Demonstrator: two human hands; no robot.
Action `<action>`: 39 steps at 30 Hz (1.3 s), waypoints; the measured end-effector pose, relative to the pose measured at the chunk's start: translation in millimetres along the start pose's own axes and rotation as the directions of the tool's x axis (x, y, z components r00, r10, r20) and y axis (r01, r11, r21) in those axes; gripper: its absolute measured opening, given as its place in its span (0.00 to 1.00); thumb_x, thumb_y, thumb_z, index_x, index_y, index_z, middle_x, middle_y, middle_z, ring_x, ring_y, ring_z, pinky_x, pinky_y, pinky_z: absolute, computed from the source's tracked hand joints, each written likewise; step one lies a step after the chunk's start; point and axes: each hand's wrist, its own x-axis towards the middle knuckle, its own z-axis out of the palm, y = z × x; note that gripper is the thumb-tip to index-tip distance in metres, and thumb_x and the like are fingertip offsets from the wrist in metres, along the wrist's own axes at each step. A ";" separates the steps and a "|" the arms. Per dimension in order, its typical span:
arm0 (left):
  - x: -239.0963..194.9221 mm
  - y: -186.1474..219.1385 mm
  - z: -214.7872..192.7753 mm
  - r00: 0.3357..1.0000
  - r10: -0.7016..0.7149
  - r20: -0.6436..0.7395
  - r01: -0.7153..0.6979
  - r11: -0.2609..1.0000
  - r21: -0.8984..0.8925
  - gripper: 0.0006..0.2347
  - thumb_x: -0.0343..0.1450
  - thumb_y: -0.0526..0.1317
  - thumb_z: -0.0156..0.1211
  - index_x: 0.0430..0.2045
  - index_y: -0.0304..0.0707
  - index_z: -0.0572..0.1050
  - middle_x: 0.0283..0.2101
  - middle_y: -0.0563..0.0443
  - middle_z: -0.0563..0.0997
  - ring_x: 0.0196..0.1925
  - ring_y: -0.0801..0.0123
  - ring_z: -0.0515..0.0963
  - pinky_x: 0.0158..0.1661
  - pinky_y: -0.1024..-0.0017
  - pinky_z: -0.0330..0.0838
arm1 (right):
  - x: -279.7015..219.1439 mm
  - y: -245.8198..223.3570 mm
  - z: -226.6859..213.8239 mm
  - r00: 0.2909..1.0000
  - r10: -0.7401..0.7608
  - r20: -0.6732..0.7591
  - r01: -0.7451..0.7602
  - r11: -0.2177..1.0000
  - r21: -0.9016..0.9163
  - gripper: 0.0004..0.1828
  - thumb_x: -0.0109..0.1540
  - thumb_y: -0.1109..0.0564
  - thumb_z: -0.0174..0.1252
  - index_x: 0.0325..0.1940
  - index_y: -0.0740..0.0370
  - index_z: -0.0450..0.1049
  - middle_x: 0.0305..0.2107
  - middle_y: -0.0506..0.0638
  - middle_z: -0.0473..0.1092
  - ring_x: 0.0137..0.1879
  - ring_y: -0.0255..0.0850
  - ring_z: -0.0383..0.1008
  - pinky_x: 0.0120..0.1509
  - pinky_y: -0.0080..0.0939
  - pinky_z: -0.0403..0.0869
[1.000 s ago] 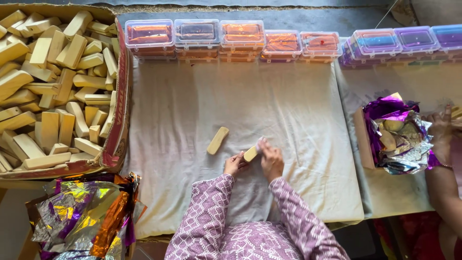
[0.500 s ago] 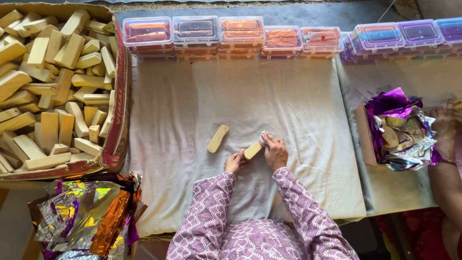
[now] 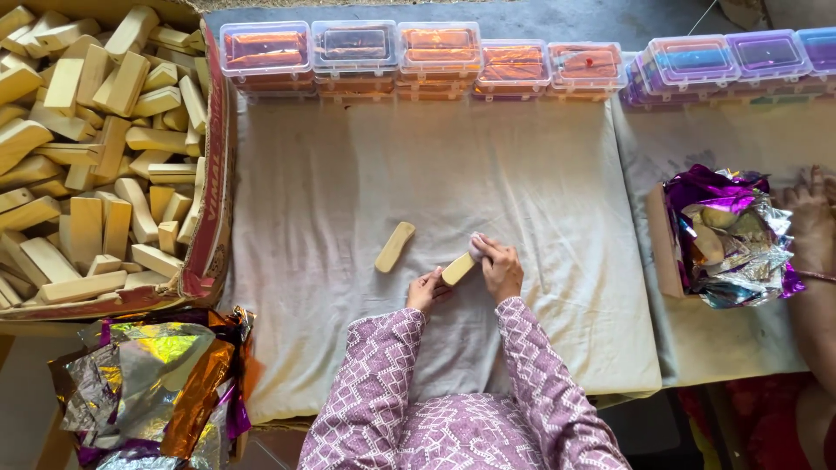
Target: Wrapping small wooden rectangular blocks in foil and paper packaging.
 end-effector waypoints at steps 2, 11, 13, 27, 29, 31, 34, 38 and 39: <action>-3.7 0.0 -1.9 1.000 -0.006 -0.006 0.006 1.000 0.001 0.16 0.75 0.48 0.58 0.48 0.32 0.79 0.42 0.46 0.84 0.40 0.64 0.85 0.43 0.64 0.84 | -9.4 -11.7 3.1 1.000 0.008 0.000 -0.008 0.999 -0.049 0.28 0.60 0.64 0.57 0.62 0.42 0.77 0.61 0.38 0.74 0.50 0.45 0.72 0.59 0.42 0.76; 5.9 -5.6 -6.6 0.999 0.024 0.029 -0.024 1.000 -0.002 0.16 0.76 0.48 0.59 0.46 0.32 0.79 0.41 0.48 0.84 0.39 0.66 0.84 0.40 0.68 0.81 | -56.9 -31.8 2.0 0.979 -0.117 0.165 0.118 0.993 0.004 0.28 0.59 0.61 0.61 0.63 0.42 0.75 0.61 0.39 0.72 0.47 0.43 0.72 0.48 0.37 0.77; 3.3 -4.5 -4.4 0.999 0.022 0.041 -0.022 1.000 -0.002 0.16 0.76 0.49 0.58 0.46 0.32 0.79 0.40 0.48 0.84 0.39 0.67 0.84 0.40 0.69 0.81 | -40.9 -18.5 0.2 0.978 -0.098 0.182 0.103 0.994 -0.020 0.24 0.62 0.59 0.61 0.63 0.42 0.75 0.62 0.39 0.71 0.48 0.43 0.72 0.45 0.38 0.77; 26.2 -27.2 -19.2 0.998 0.043 0.037 -0.043 0.999 -0.013 0.15 0.77 0.48 0.58 0.47 0.34 0.80 0.37 0.52 0.83 0.33 0.71 0.82 0.35 0.72 0.78 | -70.7 -39.7 -2.6 0.971 -0.222 0.085 0.223 0.975 0.005 0.34 0.56 0.64 0.58 0.66 0.41 0.74 0.63 0.39 0.70 0.53 0.45 0.73 0.57 0.41 0.77; 16.2 -15.1 -12.2 0.999 0.037 0.030 -0.037 0.999 -0.014 0.15 0.77 0.48 0.59 0.47 0.33 0.79 0.38 0.51 0.84 0.34 0.71 0.83 0.36 0.71 0.79 | -51.1 -27.0 -5.9 0.985 -0.150 0.090 0.153 0.988 -0.031 0.33 0.57 0.64 0.58 0.66 0.42 0.74 0.63 0.39 0.70 0.52 0.46 0.72 0.56 0.42 0.76; 10.7 -9.9 -6.0 0.999 0.025 0.032 -0.025 1.000 -0.014 0.15 0.76 0.48 0.59 0.47 0.33 0.79 0.38 0.50 0.84 0.35 0.70 0.84 0.38 0.70 0.81 | -33.8 -16.6 -10.0 0.994 -0.070 0.089 0.077 0.994 -0.074 0.32 0.58 0.64 0.58 0.66 0.43 0.73 0.63 0.39 0.71 0.52 0.47 0.72 0.55 0.42 0.76; 7.2 -7.1 -1.6 1.000 -0.001 0.013 0.001 1.000 0.001 0.16 0.75 0.48 0.58 0.47 0.35 0.79 0.40 0.51 0.85 0.36 0.71 0.84 0.39 0.70 0.82 | -18.8 -12.4 -9.1 0.999 -0.022 0.023 0.023 0.998 -0.066 0.29 0.61 0.63 0.59 0.65 0.42 0.75 0.61 0.38 0.72 0.51 0.45 0.73 0.57 0.42 0.76; 7.7 -2.8 -0.7 1.000 0.007 0.001 -0.007 1.000 -0.015 0.16 0.75 0.48 0.59 0.46 0.34 0.79 0.40 0.50 0.84 0.37 0.69 0.84 0.40 0.68 0.82 | -38.0 -18.3 13.7 0.997 -0.001 0.075 0.012 0.989 -0.150 0.27 0.63 0.61 0.59 0.66 0.42 0.73 0.62 0.41 0.71 0.47 0.45 0.72 0.51 0.42 0.77; 7.9 -6.1 -1.0 1.000 0.005 0.004 -0.005 1.000 -0.027 0.15 0.75 0.48 0.59 0.45 0.33 0.79 0.39 0.49 0.84 0.37 0.68 0.84 0.40 0.67 0.82 | -49.6 -18.2 19.6 0.989 -0.004 0.146 0.025 0.990 -0.141 0.26 0.64 0.60 0.59 0.66 0.41 0.73 0.62 0.41 0.71 0.46 0.45 0.72 0.46 0.41 0.78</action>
